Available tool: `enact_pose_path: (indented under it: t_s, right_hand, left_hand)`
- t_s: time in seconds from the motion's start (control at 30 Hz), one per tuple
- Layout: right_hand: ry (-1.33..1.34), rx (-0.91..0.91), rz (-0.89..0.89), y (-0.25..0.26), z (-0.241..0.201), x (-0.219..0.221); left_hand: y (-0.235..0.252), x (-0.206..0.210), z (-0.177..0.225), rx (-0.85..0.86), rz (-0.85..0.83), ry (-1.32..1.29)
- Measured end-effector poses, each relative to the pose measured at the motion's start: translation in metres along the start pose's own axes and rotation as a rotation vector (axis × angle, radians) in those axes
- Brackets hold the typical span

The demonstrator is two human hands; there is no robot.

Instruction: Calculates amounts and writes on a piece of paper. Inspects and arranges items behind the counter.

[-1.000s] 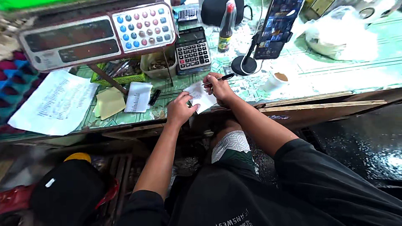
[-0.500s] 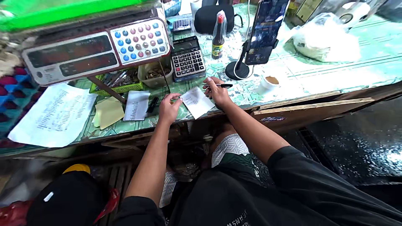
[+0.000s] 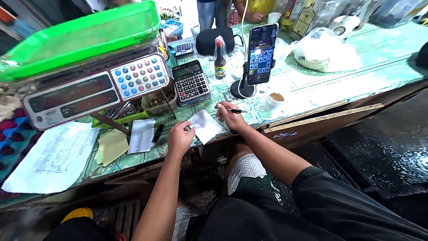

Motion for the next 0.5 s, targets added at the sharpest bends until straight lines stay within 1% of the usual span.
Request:
enact_pose_path:
  t_s: [0.07,0.17,0.23,0.3,0.4,0.5]
  right_hand:
    - [-0.018,0.025,-0.004,0.001,0.0,0.0]
    - [-0.006,0.092,-0.001,0.002,0.004,-0.003]
    - [0.023,0.091,0.008,0.004,0.005,-0.005]
    - [0.036,0.1,0.013,0.005,0.006,-0.005]
    - [0.01,0.103,0.006,0.002,0.004,-0.004]
    - [-0.016,0.065,-0.001,0.001,0.007,-0.006]
  left_hand:
    - [0.0,0.007,0.001,0.05,0.006,0.063]
    - [0.001,0.017,0.005,0.075,-0.079,0.158]
    - [-0.009,0.02,0.02,0.146,-0.127,0.184]
    - [-0.018,0.023,0.037,0.202,-0.224,0.229]
    - [-0.018,0.022,0.048,0.198,-0.298,0.268]
    - [-0.013,0.016,0.051,0.168,-0.357,0.215]
Point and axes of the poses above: each hand's wrist, its own y-axis towards the middle knuckle, its own x-axis out of the palm, z = x × y, the point moved 5 cm from there along y, towards the middle knuckle, and after that the axes turned 4 degrees about y, right-handed, at the moved point
